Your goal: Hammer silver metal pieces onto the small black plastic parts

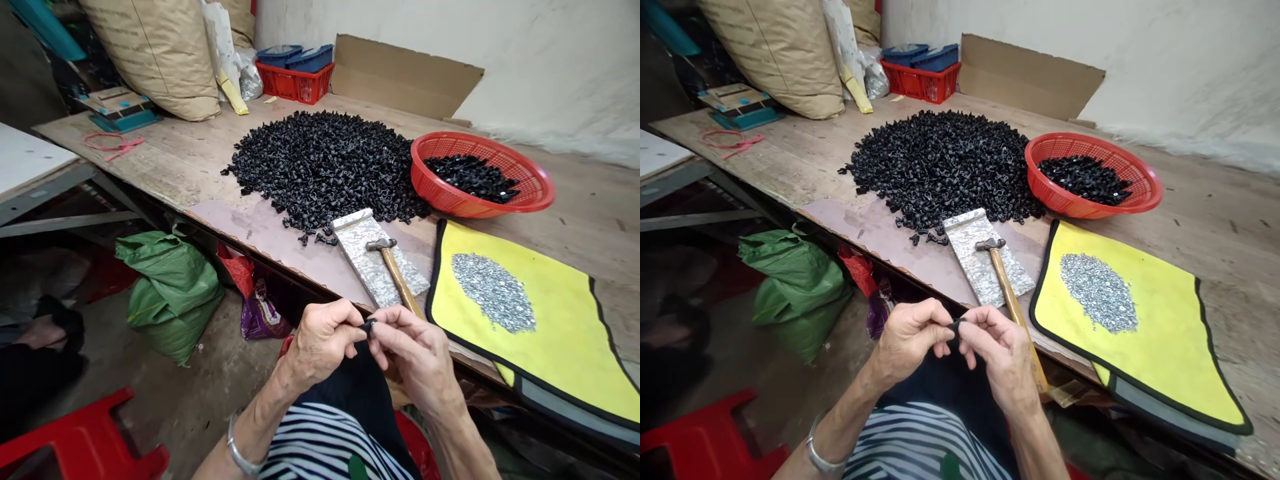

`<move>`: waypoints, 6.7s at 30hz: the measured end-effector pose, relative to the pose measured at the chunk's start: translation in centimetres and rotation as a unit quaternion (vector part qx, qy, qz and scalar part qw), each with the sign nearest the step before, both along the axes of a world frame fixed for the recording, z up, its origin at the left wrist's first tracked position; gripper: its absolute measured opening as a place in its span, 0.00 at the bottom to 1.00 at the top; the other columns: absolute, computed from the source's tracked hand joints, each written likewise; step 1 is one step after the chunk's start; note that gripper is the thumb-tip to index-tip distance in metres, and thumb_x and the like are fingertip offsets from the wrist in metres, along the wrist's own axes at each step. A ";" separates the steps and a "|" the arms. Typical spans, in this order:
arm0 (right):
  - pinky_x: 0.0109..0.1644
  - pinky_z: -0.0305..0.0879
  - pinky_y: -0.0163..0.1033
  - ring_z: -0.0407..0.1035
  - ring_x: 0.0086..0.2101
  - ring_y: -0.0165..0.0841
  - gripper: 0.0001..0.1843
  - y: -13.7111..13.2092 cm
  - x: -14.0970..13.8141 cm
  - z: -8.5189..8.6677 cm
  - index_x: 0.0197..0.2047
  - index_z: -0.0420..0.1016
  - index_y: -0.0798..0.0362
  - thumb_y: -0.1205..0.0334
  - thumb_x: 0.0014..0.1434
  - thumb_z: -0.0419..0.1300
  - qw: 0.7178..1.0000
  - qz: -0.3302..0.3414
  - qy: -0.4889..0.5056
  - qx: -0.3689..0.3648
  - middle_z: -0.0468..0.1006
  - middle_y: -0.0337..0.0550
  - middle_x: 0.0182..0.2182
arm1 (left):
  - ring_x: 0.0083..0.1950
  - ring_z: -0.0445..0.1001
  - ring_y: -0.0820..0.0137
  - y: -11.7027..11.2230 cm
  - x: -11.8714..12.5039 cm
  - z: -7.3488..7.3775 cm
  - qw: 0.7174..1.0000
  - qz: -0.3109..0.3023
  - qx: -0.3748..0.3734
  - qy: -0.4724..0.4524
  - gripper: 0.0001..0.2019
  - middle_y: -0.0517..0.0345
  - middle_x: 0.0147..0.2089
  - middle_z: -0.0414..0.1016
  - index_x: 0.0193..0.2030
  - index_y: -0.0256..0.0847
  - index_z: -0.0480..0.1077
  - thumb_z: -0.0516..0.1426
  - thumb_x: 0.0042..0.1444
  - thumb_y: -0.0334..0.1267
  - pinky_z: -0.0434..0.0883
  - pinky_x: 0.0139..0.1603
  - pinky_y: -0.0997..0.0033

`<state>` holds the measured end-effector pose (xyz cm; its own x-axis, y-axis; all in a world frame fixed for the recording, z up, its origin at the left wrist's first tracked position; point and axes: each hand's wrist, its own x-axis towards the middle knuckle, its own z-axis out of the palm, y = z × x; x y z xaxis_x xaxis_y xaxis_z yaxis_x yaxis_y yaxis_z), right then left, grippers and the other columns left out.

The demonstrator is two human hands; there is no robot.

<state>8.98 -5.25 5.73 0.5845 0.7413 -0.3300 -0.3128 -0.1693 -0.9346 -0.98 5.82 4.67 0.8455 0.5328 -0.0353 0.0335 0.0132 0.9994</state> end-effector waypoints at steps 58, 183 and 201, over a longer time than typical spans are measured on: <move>0.30 0.55 0.35 0.61 0.26 0.29 0.08 3.1 1.3 0.2 0.33 0.60 0.53 0.72 0.59 0.43 0.741 0.261 -0.613 -0.089 0.66 0.41 0.27 | 0.21 0.73 0.71 1.2 0.4 -2.4 0.965 0.089 -0.246 -0.003 0.09 0.57 0.20 0.74 0.35 0.31 0.73 0.60 0.46 0.33 0.73 0.25 0.70; 0.15 0.53 0.32 0.55 0.15 0.24 0.11 -1.9 5.6 -0.1 0.30 0.65 0.55 0.57 0.45 0.59 0.986 0.033 0.008 -0.166 0.67 0.37 0.20 | 0.13 0.62 0.79 0.9 7.6 -2.4 0.952 0.195 -0.235 -0.002 0.07 0.68 0.16 0.62 0.24 0.37 0.62 0.57 0.38 0.30 0.65 0.09 0.80; 0.22 0.56 0.36 0.67 0.18 0.33 0.18 -4.6 3.1 -1.6 0.40 0.71 0.55 0.56 0.63 0.43 0.646 -0.023 -0.727 -0.232 0.76 0.44 0.22 | 0.12 0.63 0.77 0.0 7.9 -2.6 0.946 0.252 -0.198 0.043 0.06 0.70 0.11 0.59 0.21 0.38 0.61 0.56 0.40 0.28 0.66 0.10 0.79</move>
<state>12.12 -9.81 4.10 0.5450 0.7302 0.4120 0.8233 -0.5589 -0.0985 6.89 5.85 2.04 0.4725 0.7979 -0.3743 0.0043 0.4226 0.9063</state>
